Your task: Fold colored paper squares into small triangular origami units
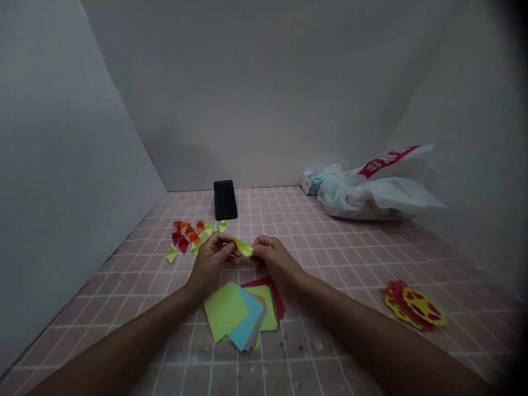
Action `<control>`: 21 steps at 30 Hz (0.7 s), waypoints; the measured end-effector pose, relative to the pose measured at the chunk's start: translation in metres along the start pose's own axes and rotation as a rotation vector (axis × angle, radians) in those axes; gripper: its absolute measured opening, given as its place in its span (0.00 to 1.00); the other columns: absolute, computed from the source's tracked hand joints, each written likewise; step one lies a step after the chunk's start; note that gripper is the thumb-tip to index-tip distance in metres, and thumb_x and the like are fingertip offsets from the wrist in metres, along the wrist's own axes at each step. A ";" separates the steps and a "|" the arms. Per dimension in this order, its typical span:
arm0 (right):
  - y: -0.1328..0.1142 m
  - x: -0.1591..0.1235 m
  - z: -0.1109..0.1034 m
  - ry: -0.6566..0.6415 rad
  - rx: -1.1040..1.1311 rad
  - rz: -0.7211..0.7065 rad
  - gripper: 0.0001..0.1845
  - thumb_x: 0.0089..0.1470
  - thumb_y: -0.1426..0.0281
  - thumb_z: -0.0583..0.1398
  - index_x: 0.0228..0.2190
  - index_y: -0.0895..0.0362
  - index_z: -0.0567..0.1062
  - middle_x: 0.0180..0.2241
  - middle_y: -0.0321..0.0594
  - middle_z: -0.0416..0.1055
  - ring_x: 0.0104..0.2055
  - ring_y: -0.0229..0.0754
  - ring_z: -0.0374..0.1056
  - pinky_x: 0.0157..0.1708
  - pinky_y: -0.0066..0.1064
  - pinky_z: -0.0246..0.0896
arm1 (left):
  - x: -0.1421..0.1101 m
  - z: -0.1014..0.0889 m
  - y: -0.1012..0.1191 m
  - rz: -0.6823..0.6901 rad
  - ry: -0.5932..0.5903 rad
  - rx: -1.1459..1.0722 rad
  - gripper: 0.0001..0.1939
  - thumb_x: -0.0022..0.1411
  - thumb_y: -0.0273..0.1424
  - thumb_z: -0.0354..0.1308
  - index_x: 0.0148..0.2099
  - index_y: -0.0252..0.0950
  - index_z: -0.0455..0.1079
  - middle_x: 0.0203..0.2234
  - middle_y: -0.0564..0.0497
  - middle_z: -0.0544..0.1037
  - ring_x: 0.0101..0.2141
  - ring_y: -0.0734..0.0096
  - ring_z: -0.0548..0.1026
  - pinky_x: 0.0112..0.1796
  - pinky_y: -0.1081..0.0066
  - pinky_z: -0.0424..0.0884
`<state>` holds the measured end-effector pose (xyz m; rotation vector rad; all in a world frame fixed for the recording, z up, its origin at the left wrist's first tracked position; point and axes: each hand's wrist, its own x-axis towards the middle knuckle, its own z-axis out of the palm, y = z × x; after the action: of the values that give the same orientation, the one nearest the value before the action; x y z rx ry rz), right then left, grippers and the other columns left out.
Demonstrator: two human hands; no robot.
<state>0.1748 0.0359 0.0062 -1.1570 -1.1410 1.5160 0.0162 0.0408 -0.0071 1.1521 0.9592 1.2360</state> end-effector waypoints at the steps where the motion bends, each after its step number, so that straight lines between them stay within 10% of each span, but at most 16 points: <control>1: 0.000 -0.001 0.001 0.004 -0.001 0.002 0.05 0.40 0.71 0.56 0.19 0.57 0.63 0.16 0.31 0.60 0.17 0.31 0.54 0.18 0.25 0.44 | 0.000 0.000 0.000 -0.026 0.004 -0.024 0.11 0.55 0.32 0.62 0.38 0.35 0.64 0.23 0.55 0.76 0.23 0.77 0.74 0.26 0.77 0.72; 21: 0.004 -0.002 0.000 -0.021 -0.150 0.037 0.10 0.44 0.69 0.57 0.18 0.55 0.61 0.13 0.30 0.59 0.14 0.31 0.53 0.15 0.25 0.43 | -0.005 -0.003 -0.004 0.279 -0.031 0.323 0.05 0.62 0.30 0.54 0.41 0.36 0.65 0.26 0.54 0.74 0.26 0.74 0.74 0.26 0.74 0.71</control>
<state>0.1744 0.0333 0.0026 -1.2715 -1.2712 1.4946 0.0133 0.0366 -0.0115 1.5976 1.0244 1.3079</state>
